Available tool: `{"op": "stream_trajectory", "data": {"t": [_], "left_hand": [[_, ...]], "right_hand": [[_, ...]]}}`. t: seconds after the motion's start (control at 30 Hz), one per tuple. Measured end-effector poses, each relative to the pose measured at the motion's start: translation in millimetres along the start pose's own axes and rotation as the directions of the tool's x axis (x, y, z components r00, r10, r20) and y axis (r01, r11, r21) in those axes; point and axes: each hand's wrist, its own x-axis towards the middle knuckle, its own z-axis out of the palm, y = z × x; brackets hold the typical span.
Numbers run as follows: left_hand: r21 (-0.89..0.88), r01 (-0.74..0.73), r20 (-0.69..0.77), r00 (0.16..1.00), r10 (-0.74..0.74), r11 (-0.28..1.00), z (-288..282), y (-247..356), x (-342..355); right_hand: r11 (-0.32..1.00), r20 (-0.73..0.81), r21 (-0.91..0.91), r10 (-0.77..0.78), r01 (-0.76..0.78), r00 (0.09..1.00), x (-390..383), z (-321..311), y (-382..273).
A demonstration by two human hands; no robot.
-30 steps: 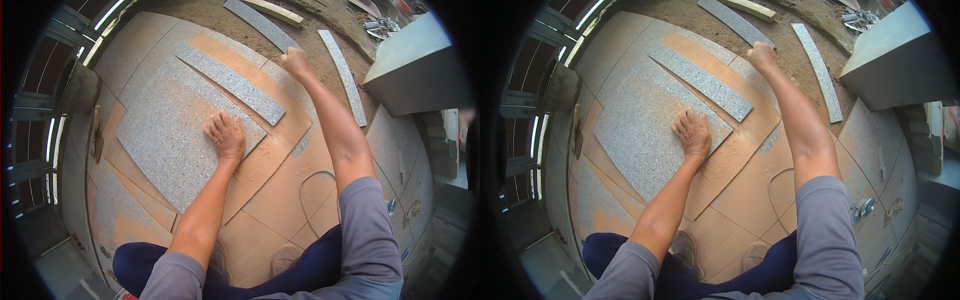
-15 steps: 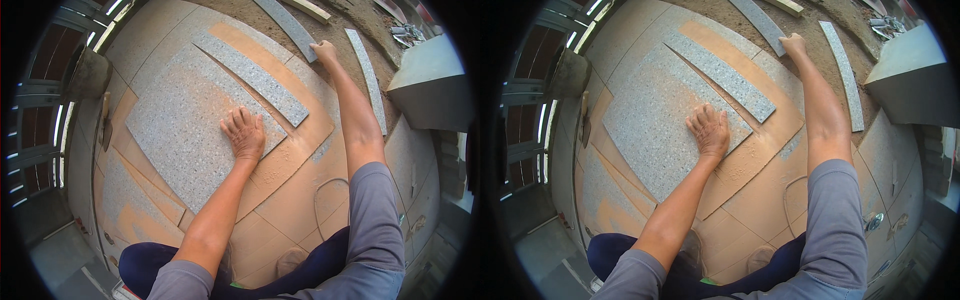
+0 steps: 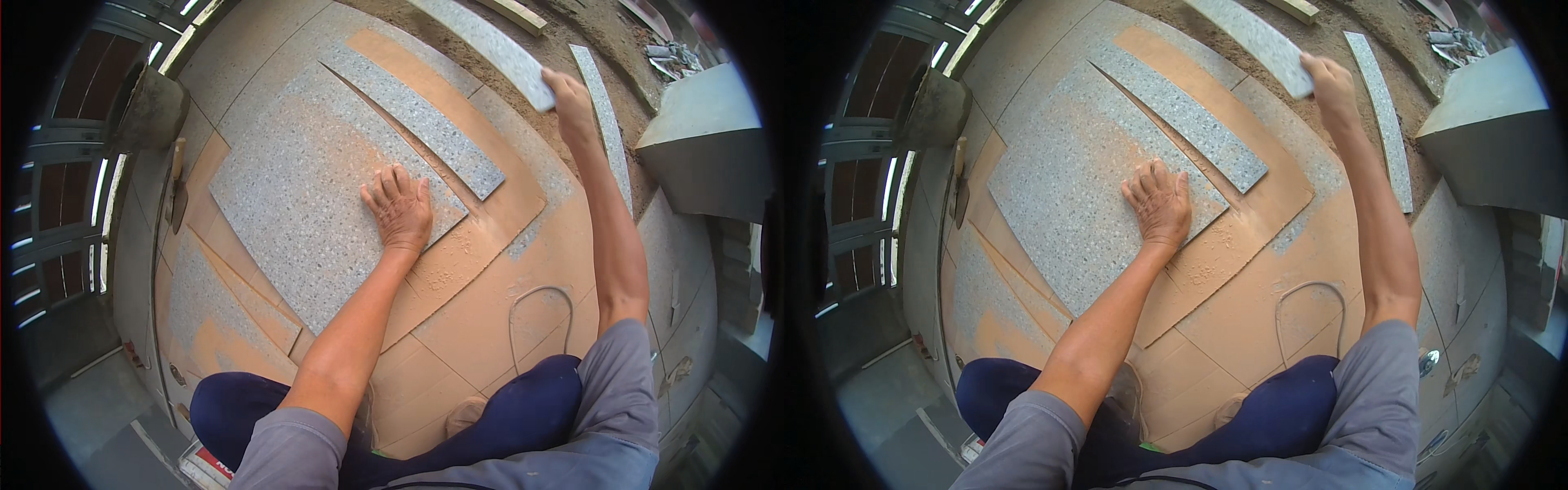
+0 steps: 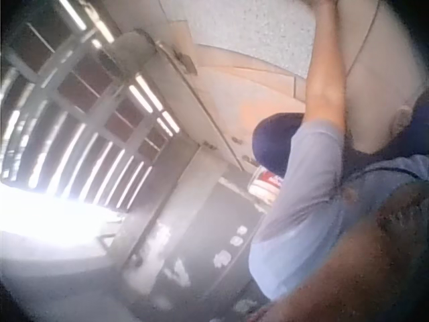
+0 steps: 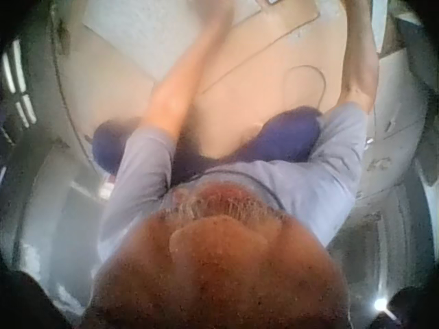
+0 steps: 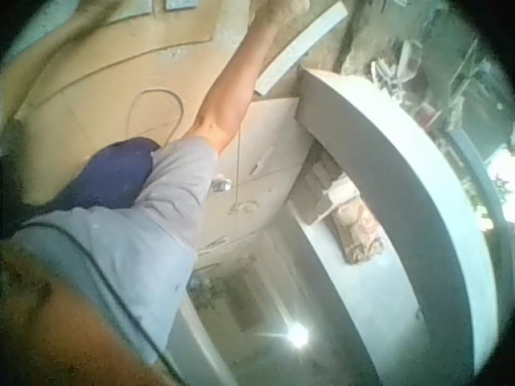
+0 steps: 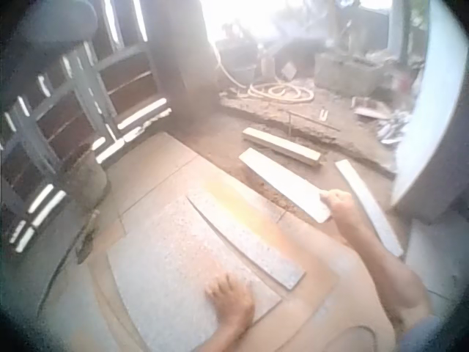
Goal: Arranging and cleaning floor tiles during a renovation project.
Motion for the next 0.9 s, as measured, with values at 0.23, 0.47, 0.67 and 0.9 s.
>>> {"op": "stream_trajectory", "data": {"t": [0.23,0.47,0.67,0.9], "left_hand": [[-0.002,-0.01,-0.006,1.0,0.01,1.0,0.1,2.5,0.0],[0.007,-0.004,0.01,1.0,0.004,1.0,-1.5,4.6,0.4],[0.02,-0.006,-0.003,1.0,0.006,1.0,3.2,9.2,0.9],[0.031,-0.053,-0.049,0.997,0.054,0.998,0.5,0.3,-2.1]], "right_hand": [[0.883,0.16,0.421,0.154,-0.208,0.975,-103.7,-1.6,26.5],[0.849,0.259,0.441,0.19,-0.291,0.947,-131.7,32.5,56.9],[0.886,0.337,-0.432,-0.015,0.168,0.941,-126.4,26.8,47.4],[0.596,0.009,-0.774,-0.328,0.214,0.945,-97.2,-26.4,59.8]]}}
